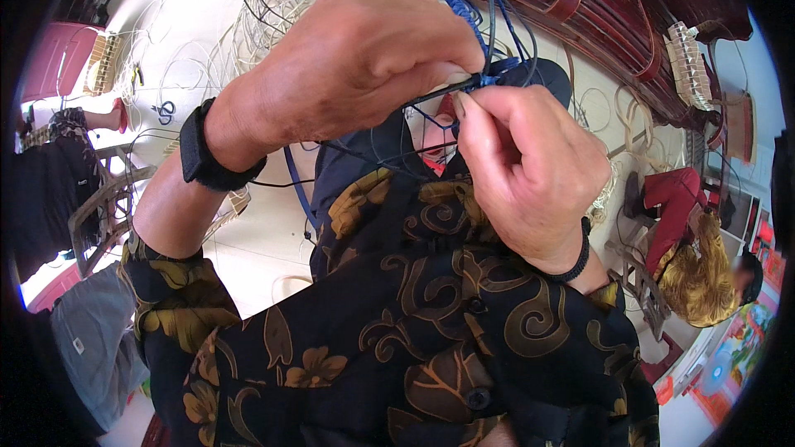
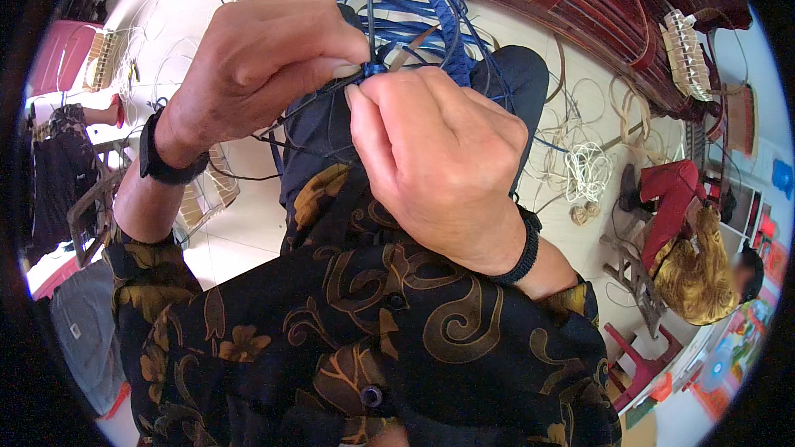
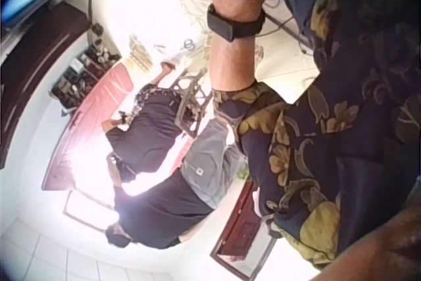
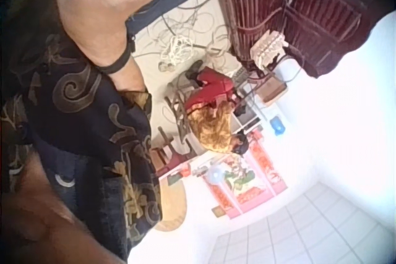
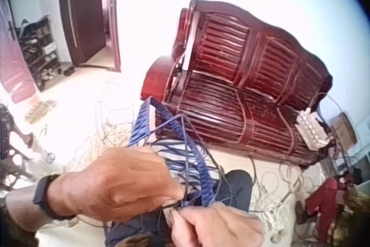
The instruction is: The person weaves a basket by hand, threading blue plastic strips through a wire frame.
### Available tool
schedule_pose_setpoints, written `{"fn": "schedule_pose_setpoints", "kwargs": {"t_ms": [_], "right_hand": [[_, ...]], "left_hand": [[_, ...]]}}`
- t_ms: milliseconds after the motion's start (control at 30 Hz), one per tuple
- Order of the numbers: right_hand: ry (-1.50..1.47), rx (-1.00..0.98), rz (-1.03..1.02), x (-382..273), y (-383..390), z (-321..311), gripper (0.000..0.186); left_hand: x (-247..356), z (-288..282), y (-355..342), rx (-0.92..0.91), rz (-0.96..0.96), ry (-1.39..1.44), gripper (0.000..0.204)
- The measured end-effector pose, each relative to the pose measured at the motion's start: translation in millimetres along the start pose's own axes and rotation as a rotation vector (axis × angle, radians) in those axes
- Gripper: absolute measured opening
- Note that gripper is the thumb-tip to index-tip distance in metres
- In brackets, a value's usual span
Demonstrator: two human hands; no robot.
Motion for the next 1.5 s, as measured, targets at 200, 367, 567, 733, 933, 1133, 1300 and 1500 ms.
{"fn": "schedule_pose_setpoints", "kwargs": {"t_ms": [200, 367, 567, 733, 933, 1133, 1300, 1500], "right_hand": [[-0.113, -0.041, 0.127, 10, 3, -3, 0.017], [-0.183, 0.008, 0.164, 9, -4, -5, 0.016], [-0.147, -0.066, 0.195, 4, -11, -9, 0.007], [-0.226, -0.124, 0.244, 5, -16, -7, 0.007], [-0.726, -0.080, 0.520, 31, -4, 7, 0.011], [-0.690, -0.145, 0.513, 32, -6, 4, 0.009], [-0.469, -0.209, 0.400, 23, -18, -4, 0.008], [-0.266, -0.234, 0.233, 16, -27, -7, 0.009]], "left_hand": [[-3, -1, 0, -0.045, -0.078, 0.089, 0.008], [2, -1, 1, -0.034, -0.147, 0.041, 0.008], [23, -2, -5, 0.033, 0.049, -0.277, 0.013], [29, 2, -2, 0.056, 0.066, -0.374, 0.017], [14, -4, 3, 0.069, -0.031, -0.070, 0.017], [12, -2, -2, -0.009, -0.017, -0.082, 0.017], [15, 2, -5, -0.031, 0.043, -0.202, 0.020], [22, 2, -6, -0.007, 0.029, -0.279, 0.022]]}}
Point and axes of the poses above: each hand's wrist, its own y-axis away from the middle knuckle, its own z-axis out of the palm, x = y × z, the point moved 5 cm from there along -y, towards the middle knuckle, and after that the axes turned 4 degrees about z, right-handed, at the moved point
